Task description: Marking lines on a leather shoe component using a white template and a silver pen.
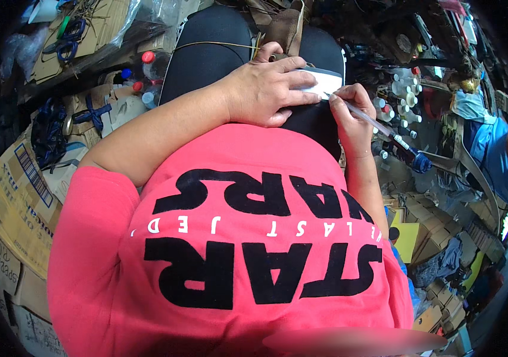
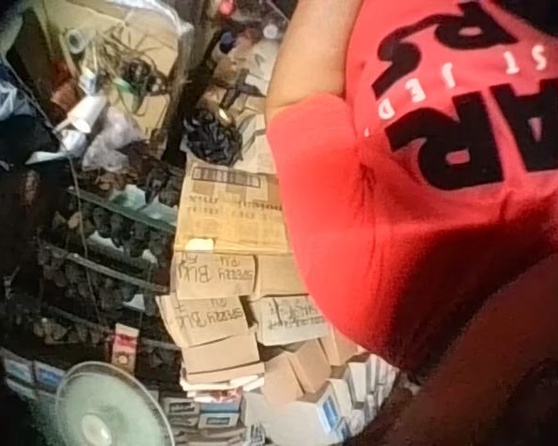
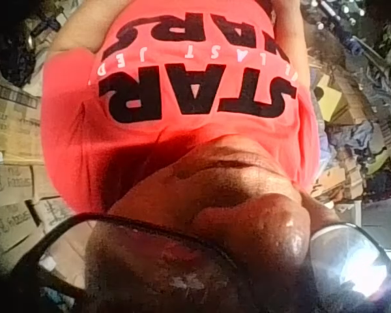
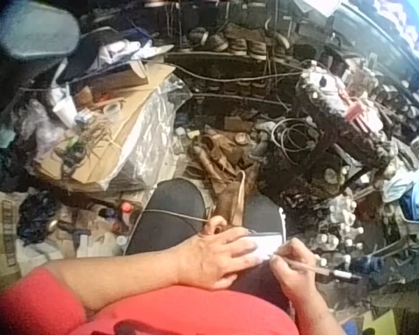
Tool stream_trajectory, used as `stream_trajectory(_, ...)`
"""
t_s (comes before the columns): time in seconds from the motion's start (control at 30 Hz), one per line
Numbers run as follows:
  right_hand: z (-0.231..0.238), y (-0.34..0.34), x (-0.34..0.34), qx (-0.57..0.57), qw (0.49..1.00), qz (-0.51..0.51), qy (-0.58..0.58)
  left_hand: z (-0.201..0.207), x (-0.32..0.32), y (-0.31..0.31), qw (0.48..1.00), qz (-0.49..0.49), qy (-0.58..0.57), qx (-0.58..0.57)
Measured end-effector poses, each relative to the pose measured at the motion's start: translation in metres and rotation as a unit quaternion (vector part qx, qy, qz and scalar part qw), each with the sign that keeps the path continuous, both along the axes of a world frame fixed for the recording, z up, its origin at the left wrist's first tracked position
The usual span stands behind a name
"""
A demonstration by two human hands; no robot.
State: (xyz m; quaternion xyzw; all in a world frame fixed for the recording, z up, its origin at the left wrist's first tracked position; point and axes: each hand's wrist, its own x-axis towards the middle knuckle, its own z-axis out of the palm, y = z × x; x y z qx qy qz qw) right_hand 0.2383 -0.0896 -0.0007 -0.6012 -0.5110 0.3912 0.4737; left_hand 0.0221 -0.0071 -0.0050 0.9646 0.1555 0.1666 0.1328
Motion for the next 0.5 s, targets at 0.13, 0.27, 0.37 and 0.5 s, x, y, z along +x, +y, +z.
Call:
stream_trajectory(0.13, -0.0017, -0.0002, -0.0008, -0.004, 1.0, -0.003, 0.015, 0.0006, -0.0009, 0.0002, 1.0, 0.0, -0.01, -0.002)
stream_trajectory(0.27, -0.0033, -0.0002, 0.0015, -0.002, 1.0, 0.001, 0.017, -0.0003, -0.0004, 0.0005, 1.0, -0.001, -0.02, -0.005)
stream_trajectory(0.37, -0.0056, -0.0004, 0.0025, -0.003, 1.0, 0.002, 0.017, 0.0, -0.0004, 0.0006, 1.0, -0.002, -0.017, -0.006)
stream_trajectory(0.5, -0.005, 0.0001, 0.0026, 0.006, 1.0, 0.004, -0.005, -0.001, -0.0001, 0.0002, 1.0, 0.0, -0.014, 0.001)
